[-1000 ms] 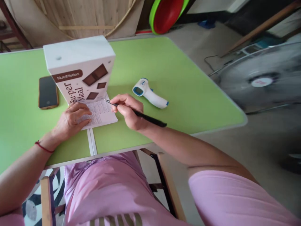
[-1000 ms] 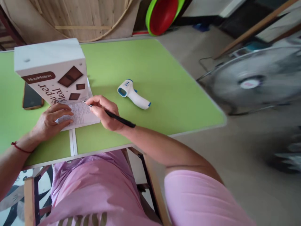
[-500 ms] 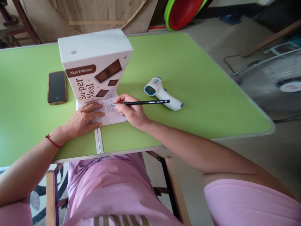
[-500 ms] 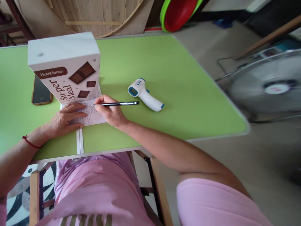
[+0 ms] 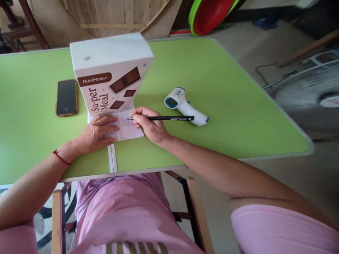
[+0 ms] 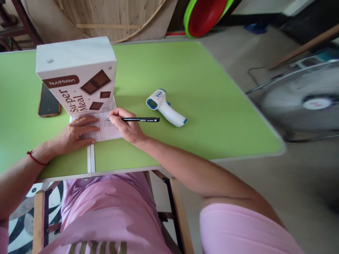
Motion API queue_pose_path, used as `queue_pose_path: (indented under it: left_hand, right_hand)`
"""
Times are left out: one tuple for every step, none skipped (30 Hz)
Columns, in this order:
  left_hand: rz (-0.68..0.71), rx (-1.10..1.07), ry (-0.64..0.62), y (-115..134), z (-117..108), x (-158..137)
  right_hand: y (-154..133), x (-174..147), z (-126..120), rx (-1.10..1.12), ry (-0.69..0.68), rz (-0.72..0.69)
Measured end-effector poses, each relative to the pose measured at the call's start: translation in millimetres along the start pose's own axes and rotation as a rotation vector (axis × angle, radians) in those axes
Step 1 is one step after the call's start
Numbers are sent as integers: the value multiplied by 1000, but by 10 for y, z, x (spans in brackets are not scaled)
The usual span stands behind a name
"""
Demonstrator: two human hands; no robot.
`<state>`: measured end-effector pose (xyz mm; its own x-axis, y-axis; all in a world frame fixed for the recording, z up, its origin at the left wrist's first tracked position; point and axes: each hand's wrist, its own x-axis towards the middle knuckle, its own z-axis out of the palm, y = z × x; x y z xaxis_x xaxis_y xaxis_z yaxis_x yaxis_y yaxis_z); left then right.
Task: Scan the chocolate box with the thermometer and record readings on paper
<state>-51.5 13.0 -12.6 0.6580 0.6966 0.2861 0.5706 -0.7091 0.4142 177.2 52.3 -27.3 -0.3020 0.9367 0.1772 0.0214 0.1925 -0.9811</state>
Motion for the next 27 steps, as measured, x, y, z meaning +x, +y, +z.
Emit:
queue_pose_path:
  left_hand:
    - [-4,-1,-5,0,-2,-1]
    - [-8,-2,-8,-1,-3,-2]
    - [-9,-2,-11,-2,-4,-3]
    - [-10,-1,-11,-4,-4,-4]
    - [-11,-1,-11,-7,-2,-4]
    - [-11,-1,-9,-10,1,-4]
    - [-11,-3,-8,-13,5,-4]
    - [-12,-6,-9,-15,8,-4]
    - [-16,-9,-10,-16,11,-4]
    - [-19,-10,-9,-16,12,-4]
    - [-20,-11,-9,-14,11,-4]
    - [-21,-12,-9,-12,7,-4]
    - [-22,-12,-9,-11,2,-5]
    - [-24,-13,-11,-10,-4,-6]
    - [-27,-15,-14,-12,-8,-7]
    - [-29,-18,-17,-15,-8,-9]
    - [-31,-19,-19,-21,-3,-8]
    - [-30,-18,-18,-27,8,-6]
    - [-28,-15,-17,-31,23,-2]
    - [-23,-11,-13,-29,37,6]
    - [-13,-11,-3,-18,45,17]
    - [-3,-19,15,4,36,28]
    - [1,-32,37,38,3,37]
    - [-5,-49,57,83,-62,39]
    - [-20,-68,77,136,-165,31]
    - [-56,-74,82,192,-303,9]
    - [-93,-73,65,245,-472,-29]
  right_hand:
    - [0,0,-1,-12,1,-16]
    - [-2,-2,-1,-21,0,-28]
    - [-5,-4,-1,-24,-4,-36]
    - [-9,-5,0,-25,-8,-36]
    - [-13,-7,2,-25,-8,-33]
    - [-17,-8,4,-28,-6,-29]
    - [-21,-8,6,-35,-2,-26]
    - [-24,-8,8,-44,4,-24]
    - [-28,-7,10,-54,6,-23]
    - [-31,-6,11,-61,7,-22]
    - [-35,-6,11,-65,6,-22]
    - [-38,-5,10,-66,5,-23]
    - [-41,-4,7,-67,4,-26]
    - [-41,-3,4,-66,2,-30]
    - [-39,-2,-1,-66,1,-34]
    - [-32,0,-5,-65,-1,-37]
    - [-22,1,-8,-62,-3,-39]
    - [-8,3,-8,-61,-5,-42]
    - [6,3,-4,-60,-8,-44]
    - [18,3,5,-61,-10,-48]
    - [22,2,16,-67,-12,-56]
    - [14,0,27,-75,-7,-71]
    - [-10,-2,31,-85,7,-94]
    - [-52,-3,19,-91,33,-129]
    - [-110,-2,-18,-93,73,-173]
    - [-180,3,-90,-99,131,-223]
    - [-255,14,-205,-94,202,-283]
